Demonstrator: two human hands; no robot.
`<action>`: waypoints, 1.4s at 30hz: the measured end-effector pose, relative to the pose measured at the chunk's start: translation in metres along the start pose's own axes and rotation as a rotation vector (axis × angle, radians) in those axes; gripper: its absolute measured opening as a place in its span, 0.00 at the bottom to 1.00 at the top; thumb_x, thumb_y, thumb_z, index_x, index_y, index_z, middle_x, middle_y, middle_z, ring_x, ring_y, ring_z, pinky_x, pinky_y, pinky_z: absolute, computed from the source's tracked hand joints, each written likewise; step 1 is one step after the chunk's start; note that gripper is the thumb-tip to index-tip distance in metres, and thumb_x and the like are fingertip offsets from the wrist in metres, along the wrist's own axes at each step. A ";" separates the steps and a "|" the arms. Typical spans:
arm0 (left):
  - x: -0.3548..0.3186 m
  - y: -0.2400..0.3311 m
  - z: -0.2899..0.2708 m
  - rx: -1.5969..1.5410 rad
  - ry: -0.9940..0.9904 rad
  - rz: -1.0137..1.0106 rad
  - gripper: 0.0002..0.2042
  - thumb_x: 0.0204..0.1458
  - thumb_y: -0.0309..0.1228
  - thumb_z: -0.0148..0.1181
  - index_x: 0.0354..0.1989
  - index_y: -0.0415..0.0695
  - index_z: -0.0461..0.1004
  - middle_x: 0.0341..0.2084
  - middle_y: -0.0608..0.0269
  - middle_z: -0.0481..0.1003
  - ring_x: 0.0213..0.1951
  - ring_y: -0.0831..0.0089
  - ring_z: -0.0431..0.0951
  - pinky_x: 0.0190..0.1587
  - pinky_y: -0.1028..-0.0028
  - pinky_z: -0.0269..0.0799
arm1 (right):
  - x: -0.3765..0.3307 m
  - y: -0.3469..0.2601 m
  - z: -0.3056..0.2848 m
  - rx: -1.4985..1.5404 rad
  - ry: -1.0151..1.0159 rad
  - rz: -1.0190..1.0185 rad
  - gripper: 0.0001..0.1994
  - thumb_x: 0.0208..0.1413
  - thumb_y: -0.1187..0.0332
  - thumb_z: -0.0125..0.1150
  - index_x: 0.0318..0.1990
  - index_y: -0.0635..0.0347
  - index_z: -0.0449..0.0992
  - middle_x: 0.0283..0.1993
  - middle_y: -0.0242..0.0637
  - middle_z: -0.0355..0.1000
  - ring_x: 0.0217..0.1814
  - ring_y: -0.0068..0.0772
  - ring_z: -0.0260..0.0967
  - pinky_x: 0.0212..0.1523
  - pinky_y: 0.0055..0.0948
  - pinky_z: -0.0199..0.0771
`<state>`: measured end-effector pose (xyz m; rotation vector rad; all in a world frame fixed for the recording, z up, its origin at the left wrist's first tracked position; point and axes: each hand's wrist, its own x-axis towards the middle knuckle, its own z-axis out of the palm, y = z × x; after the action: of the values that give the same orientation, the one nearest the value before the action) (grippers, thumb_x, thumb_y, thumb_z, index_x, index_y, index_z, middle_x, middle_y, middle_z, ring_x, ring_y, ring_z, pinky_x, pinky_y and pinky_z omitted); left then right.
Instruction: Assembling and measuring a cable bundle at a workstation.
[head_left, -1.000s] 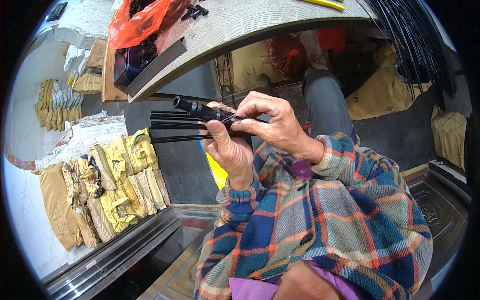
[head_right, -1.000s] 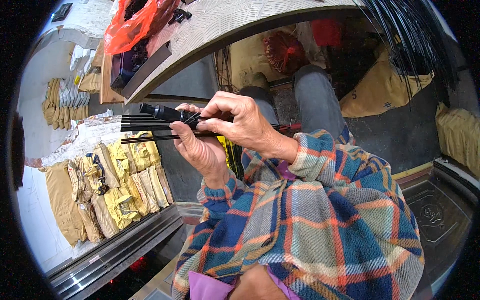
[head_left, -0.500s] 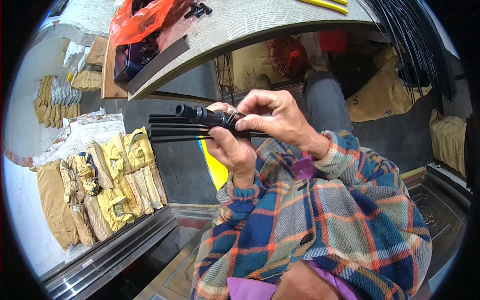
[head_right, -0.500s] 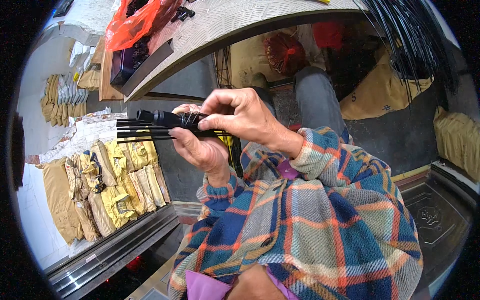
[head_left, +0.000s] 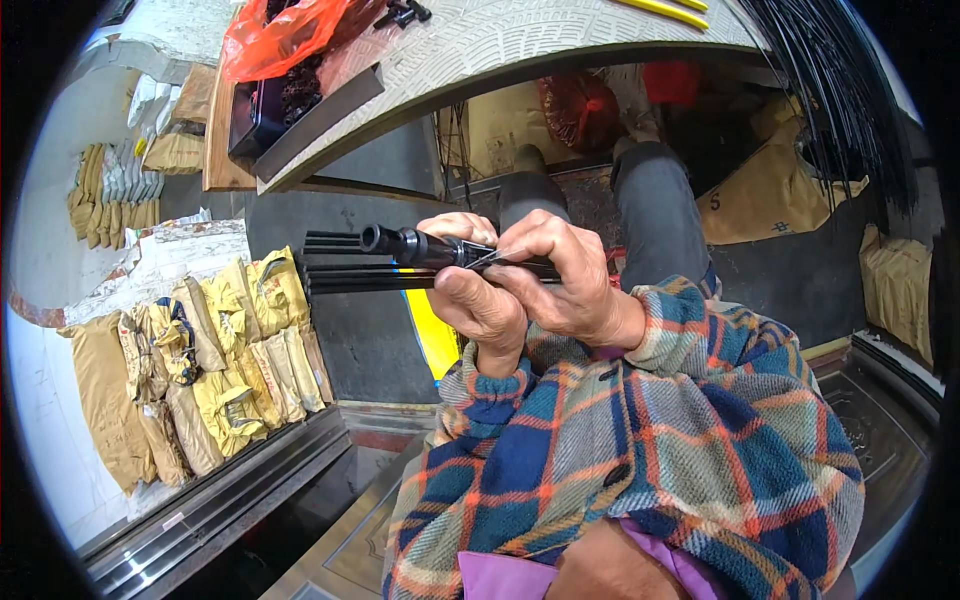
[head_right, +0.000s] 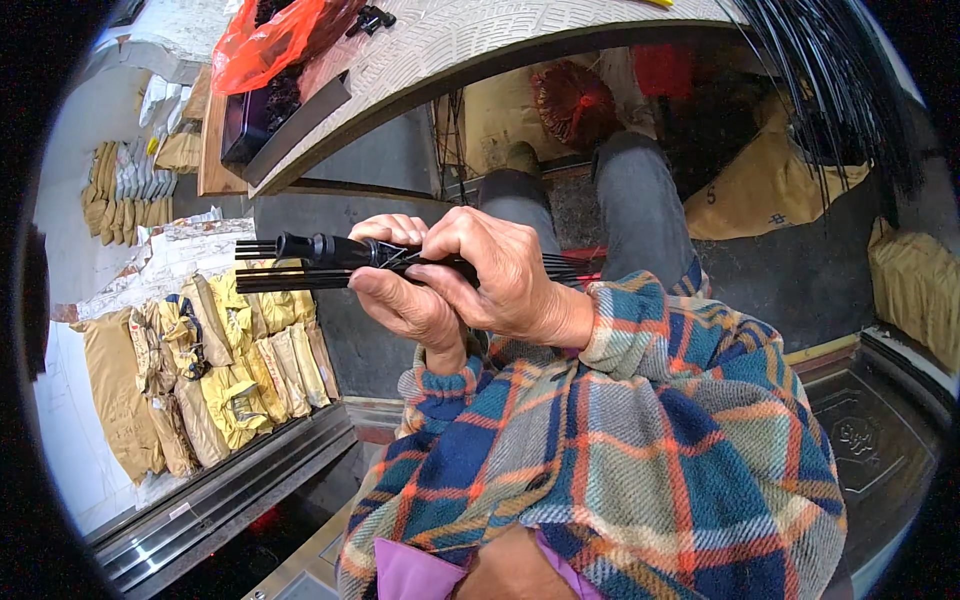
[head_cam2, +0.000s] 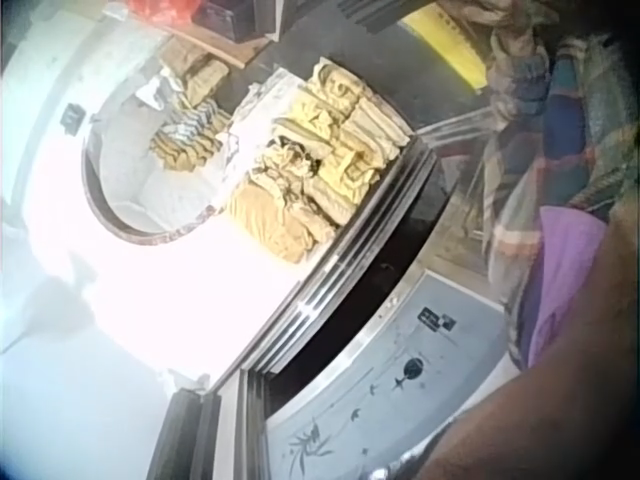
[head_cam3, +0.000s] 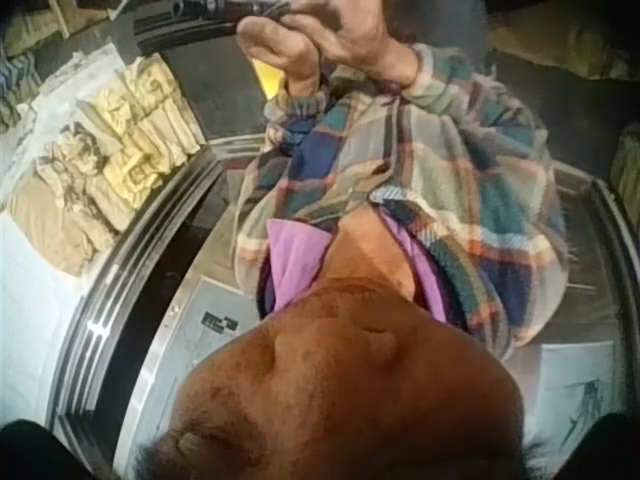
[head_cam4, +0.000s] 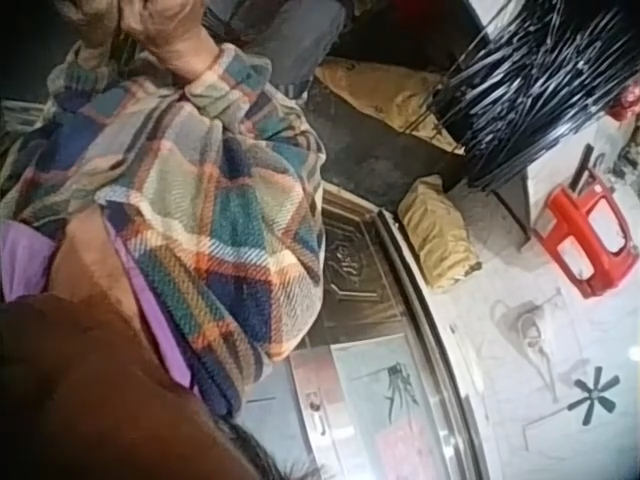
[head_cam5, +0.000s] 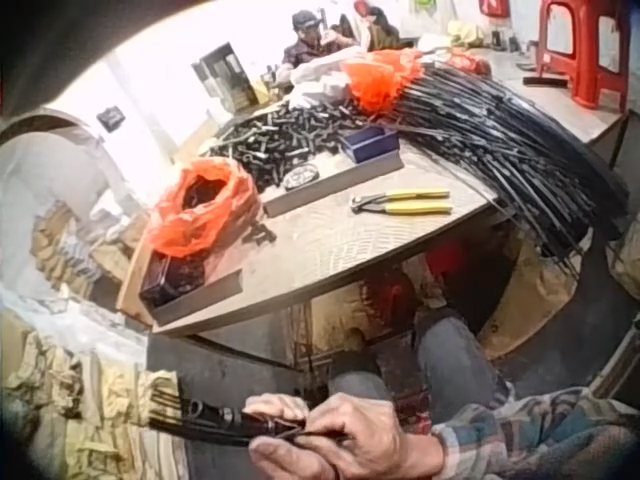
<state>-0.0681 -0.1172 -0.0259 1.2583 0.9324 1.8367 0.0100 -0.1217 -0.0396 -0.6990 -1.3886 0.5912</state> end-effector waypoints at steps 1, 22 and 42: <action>-0.001 -0.001 0.002 0.011 0.018 -0.008 0.27 0.50 0.58 0.42 0.32 0.39 0.61 0.25 0.63 0.60 0.28 0.75 0.60 0.32 0.76 0.60 | -0.001 0.001 -0.001 -0.003 0.002 0.002 0.13 0.37 0.78 0.65 0.32 0.63 0.67 0.27 0.43 0.70 0.27 0.33 0.70 0.26 0.25 0.69; -0.002 0.007 0.000 0.022 -0.139 -0.015 0.26 0.52 0.56 0.40 0.32 0.40 0.59 0.27 0.63 0.58 0.29 0.75 0.60 0.34 0.75 0.61 | 0.010 0.002 -0.017 0.786 -0.243 0.684 0.18 0.38 0.72 0.68 0.34 0.57 0.63 0.37 0.28 0.55 0.41 0.20 0.55 0.44 0.21 0.58; 0.022 0.005 0.004 0.283 -0.388 -0.018 0.09 0.43 0.21 0.52 0.33 0.40 0.61 0.29 0.62 0.61 0.32 0.75 0.62 0.40 0.76 0.59 | 0.028 0.037 -0.023 1.064 -0.241 0.839 0.20 0.37 0.64 0.68 0.31 0.55 0.60 0.32 0.26 0.57 0.36 0.16 0.55 0.38 0.17 0.57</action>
<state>-0.0709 -0.1003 -0.0112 1.6982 0.9985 1.4049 0.0363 -0.0783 -0.0492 -0.2869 -0.7304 1.9356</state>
